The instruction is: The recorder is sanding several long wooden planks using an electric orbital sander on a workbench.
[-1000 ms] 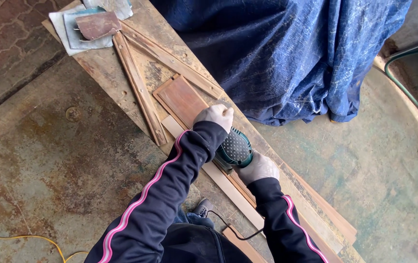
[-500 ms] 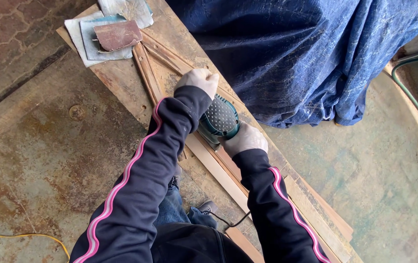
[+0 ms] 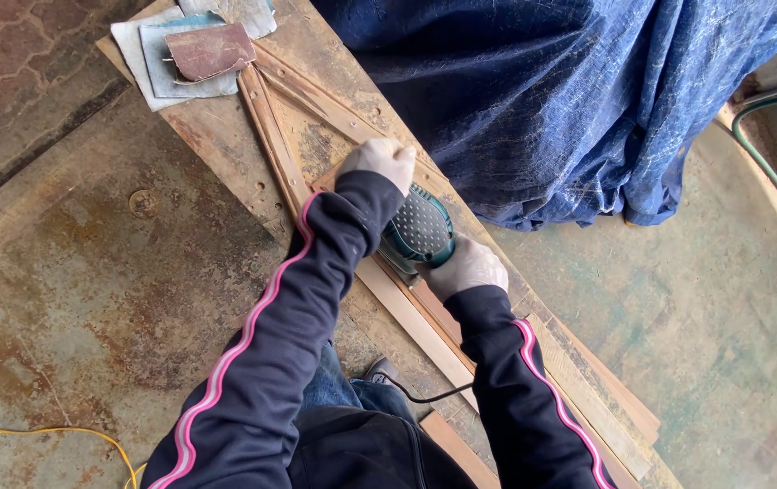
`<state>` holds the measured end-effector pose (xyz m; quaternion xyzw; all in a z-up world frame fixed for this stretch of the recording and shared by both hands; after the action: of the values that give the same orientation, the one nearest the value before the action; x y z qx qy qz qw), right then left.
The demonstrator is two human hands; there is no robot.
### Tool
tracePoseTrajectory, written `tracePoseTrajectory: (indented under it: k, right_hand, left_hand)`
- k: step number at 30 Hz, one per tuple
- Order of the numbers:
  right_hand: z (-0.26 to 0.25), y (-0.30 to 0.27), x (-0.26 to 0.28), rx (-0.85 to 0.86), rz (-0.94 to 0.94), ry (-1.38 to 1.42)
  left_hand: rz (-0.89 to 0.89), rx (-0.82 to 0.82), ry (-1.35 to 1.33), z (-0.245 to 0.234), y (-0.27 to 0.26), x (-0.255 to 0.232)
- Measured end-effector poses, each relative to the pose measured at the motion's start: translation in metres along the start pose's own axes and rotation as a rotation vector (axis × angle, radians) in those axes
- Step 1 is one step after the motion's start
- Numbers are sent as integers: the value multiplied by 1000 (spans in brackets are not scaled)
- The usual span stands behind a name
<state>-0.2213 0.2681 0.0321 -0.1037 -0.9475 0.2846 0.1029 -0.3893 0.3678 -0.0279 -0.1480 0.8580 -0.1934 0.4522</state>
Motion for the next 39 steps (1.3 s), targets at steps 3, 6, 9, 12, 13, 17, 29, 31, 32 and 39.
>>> tracePoseTrajectory:
  k: [3,6,9,12,13,17,29,31,32,39]
  right_hand:
    - [2,-21,-33,9,9,11]
    - [11,-37,-74,-18,21,36]
    - [24,-53,-119,54,124,-13]
    - [41,-66,-160,117,192,3]
    - [42,-68,-166,113,189,1]
    - [40,-72,-182,60,220,-12]
    - [10,-13,-81,37,106,-90]
    - [6,-1,-58,57,108,-108]
    - [4,5,-45,66,96,-103]
    - [-10,27,38,54,0,-46]
  left_hand:
    - [38,-24,-50,32,-22,-9]
    - [15,84,-35,63,-55,-23]
    - [8,115,7,105,-75,-26]
    - [-23,163,-22,123,-105,-36]
    - [-20,158,-25,132,-108,-36]
    - [31,114,-66,144,-115,-40]
    - [-28,8,-74,58,-42,-18]
    - [-37,-14,-84,37,-26,-13]
    - [-50,-30,-78,27,-16,-9]
    - [-20,-113,-84,-37,34,11]
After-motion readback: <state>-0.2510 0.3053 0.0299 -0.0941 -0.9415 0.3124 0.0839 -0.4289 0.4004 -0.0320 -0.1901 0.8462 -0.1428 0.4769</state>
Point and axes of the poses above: each hand's wrist, its own y-axis towards the middle knuckle, its own z-axis out of the palm, x = y × z, the point moved 9 cm from there along y, towards the middle knuckle, and after that the axes turned 1 degree about x, right-handed, at the moved point
